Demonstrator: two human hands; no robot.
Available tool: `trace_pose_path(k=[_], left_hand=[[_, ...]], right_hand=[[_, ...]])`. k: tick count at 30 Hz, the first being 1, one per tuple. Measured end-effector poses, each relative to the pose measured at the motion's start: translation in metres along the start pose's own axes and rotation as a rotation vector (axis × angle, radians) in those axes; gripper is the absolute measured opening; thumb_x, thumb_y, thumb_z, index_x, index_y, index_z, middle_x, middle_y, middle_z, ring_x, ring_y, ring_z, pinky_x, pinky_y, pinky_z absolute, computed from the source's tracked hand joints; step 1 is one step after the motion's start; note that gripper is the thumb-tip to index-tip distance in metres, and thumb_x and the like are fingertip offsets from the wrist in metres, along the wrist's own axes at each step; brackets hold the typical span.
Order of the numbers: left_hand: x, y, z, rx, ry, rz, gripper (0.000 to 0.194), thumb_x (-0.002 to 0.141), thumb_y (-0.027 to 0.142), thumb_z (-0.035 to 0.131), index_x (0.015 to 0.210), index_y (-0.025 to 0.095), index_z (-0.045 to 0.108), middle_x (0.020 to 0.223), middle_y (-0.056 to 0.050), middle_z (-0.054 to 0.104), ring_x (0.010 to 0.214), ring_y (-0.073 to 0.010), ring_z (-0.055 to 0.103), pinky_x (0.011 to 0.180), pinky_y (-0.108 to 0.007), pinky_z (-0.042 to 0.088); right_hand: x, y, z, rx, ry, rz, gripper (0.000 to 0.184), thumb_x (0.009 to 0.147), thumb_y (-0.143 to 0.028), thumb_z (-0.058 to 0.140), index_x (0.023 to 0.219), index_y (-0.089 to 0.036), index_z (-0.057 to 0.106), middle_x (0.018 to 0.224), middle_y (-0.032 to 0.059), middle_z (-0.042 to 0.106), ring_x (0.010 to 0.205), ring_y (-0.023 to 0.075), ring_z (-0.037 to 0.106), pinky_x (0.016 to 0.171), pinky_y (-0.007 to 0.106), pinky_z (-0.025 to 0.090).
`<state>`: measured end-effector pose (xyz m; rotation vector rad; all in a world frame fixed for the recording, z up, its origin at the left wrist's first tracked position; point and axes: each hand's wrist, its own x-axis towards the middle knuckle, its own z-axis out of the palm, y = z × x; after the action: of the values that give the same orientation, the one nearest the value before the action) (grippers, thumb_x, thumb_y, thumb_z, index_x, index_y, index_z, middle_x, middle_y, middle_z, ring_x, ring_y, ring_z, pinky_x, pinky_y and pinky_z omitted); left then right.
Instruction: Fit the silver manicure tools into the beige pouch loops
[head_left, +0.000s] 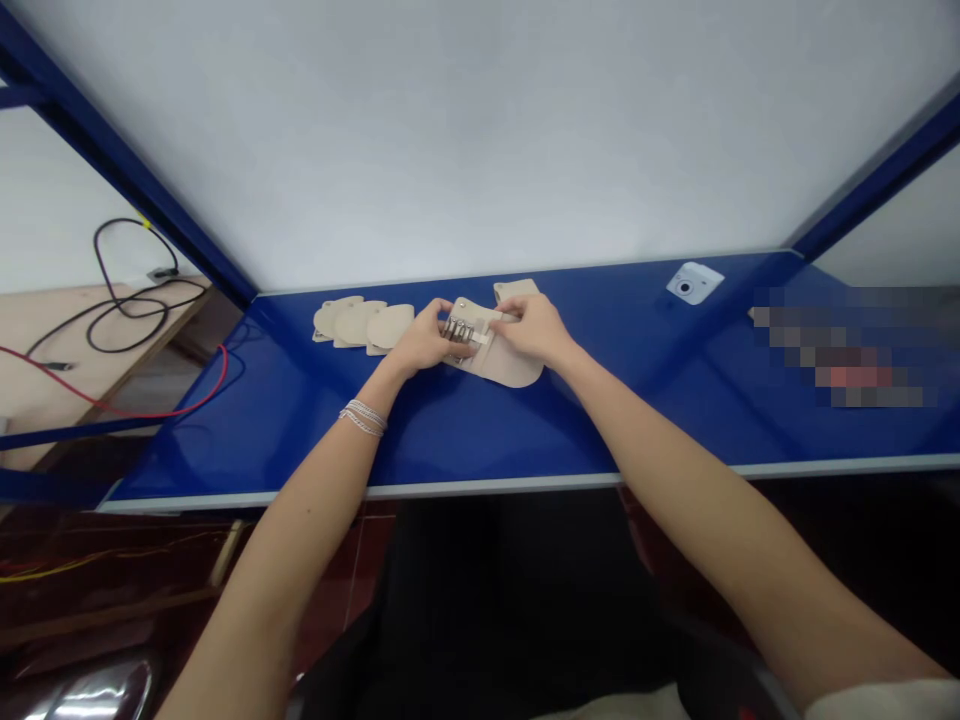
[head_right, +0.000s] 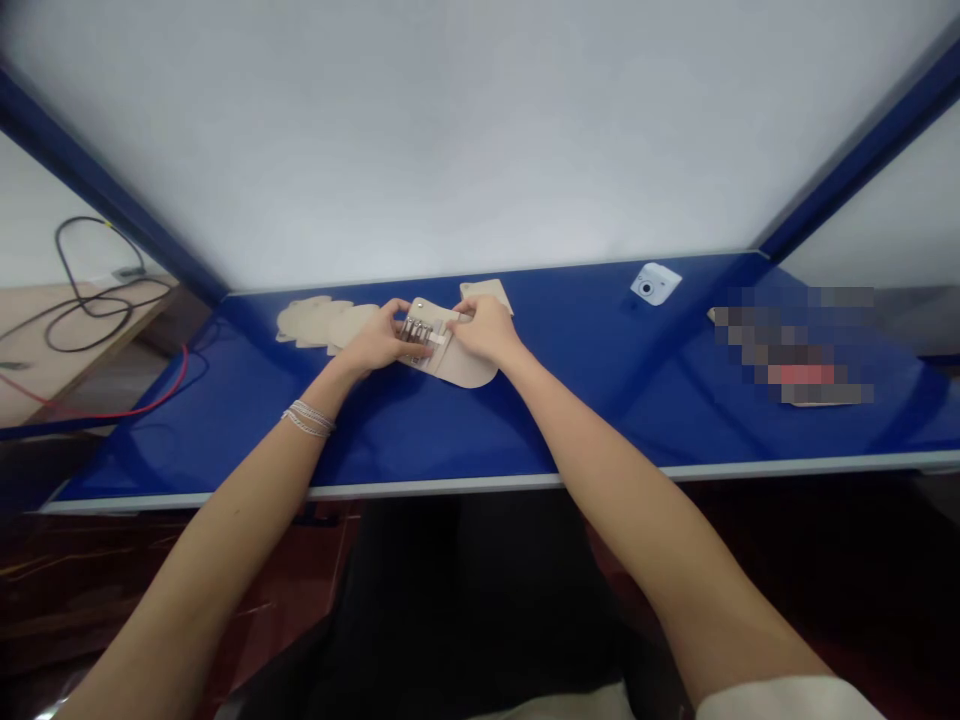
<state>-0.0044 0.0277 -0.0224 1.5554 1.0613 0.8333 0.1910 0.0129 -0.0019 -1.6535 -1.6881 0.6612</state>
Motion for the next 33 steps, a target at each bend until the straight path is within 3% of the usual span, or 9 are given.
trace_pose_path(k=[9,16,20,23,26,29,33], left_hand=[[-0.001,0.004,0.003,-0.004,0.03,-0.017,0.059,0.055,0.017,0.084,0.101,0.018,0.046,0.072,0.001,0.062,0.064,-0.0165,0.063,0.061,-0.029,0.052],[-0.002,0.009,0.006,-0.193,0.099,-0.09,0.06,0.05,0.006,0.083,0.099,0.016,0.05,0.074,0.0,0.065,0.066,-0.0172,0.066,0.067,-0.033,0.054],[0.001,0.012,0.001,-0.269,0.236,-0.128,0.062,0.046,0.004,0.083,0.097,0.016,0.05,0.077,-0.002,0.067,0.07,-0.019,0.067,0.069,-0.034,0.056],[0.003,0.011,-0.003,-0.297,0.302,-0.137,0.064,0.042,0.005,0.085,0.095,0.016,0.051,0.079,-0.002,0.068,0.072,-0.02,0.068,0.071,-0.034,0.056],[0.003,0.009,-0.002,-0.28,0.295,-0.125,0.064,0.044,0.007,0.085,0.097,0.016,0.05,0.075,-0.001,0.067,0.07,-0.0195,0.067,0.07,-0.034,0.056],[0.001,0.008,0.0,-0.218,0.248,-0.129,0.055,0.053,0.007,0.077,0.101,0.015,0.051,0.067,0.002,0.064,0.06,-0.0164,0.064,0.062,-0.029,0.053],[-0.001,0.012,0.005,-0.238,0.1,-0.146,0.042,0.064,0.007,0.065,0.105,0.013,0.056,0.062,0.0,0.063,0.056,-0.0141,0.061,0.055,-0.022,0.047]], right_hand=[[0.0,0.001,0.002,-0.039,0.002,-0.019,0.022,0.074,-0.027,0.067,0.092,-0.016,0.073,0.091,0.0082,0.07,0.085,0.0218,0.063,0.081,0.034,0.049],[0.007,0.007,-0.002,0.01,0.067,0.004,0.026,0.076,-0.037,0.068,0.09,-0.016,0.073,0.088,0.0086,0.068,0.088,0.023,0.063,0.085,0.037,0.049],[0.012,0.012,-0.005,0.282,0.062,0.171,0.031,0.078,-0.043,0.068,0.087,-0.014,0.07,0.085,0.0094,0.068,0.078,0.0207,0.063,0.07,0.033,0.05],[0.011,0.008,-0.008,0.665,-0.071,0.248,0.033,0.086,-0.045,0.06,0.092,-0.013,0.065,0.083,0.0105,0.069,0.069,0.0174,0.063,0.058,0.028,0.048],[0.004,0.0,-0.008,0.855,-0.236,0.187,0.045,0.092,-0.056,0.046,0.102,-0.014,0.062,0.088,0.0121,0.071,0.07,0.0171,0.066,0.056,0.025,0.047],[-0.001,-0.004,-0.001,0.708,-0.301,0.116,0.048,0.092,-0.056,0.045,0.106,-0.013,0.06,0.085,0.0122,0.071,0.06,0.0156,0.064,0.047,0.023,0.041],[-0.003,0.001,0.013,0.298,-0.157,-0.023,0.036,0.08,-0.036,0.068,0.106,-0.014,0.06,0.065,0.0028,0.066,0.05,0.0128,0.057,0.049,0.023,0.042]])
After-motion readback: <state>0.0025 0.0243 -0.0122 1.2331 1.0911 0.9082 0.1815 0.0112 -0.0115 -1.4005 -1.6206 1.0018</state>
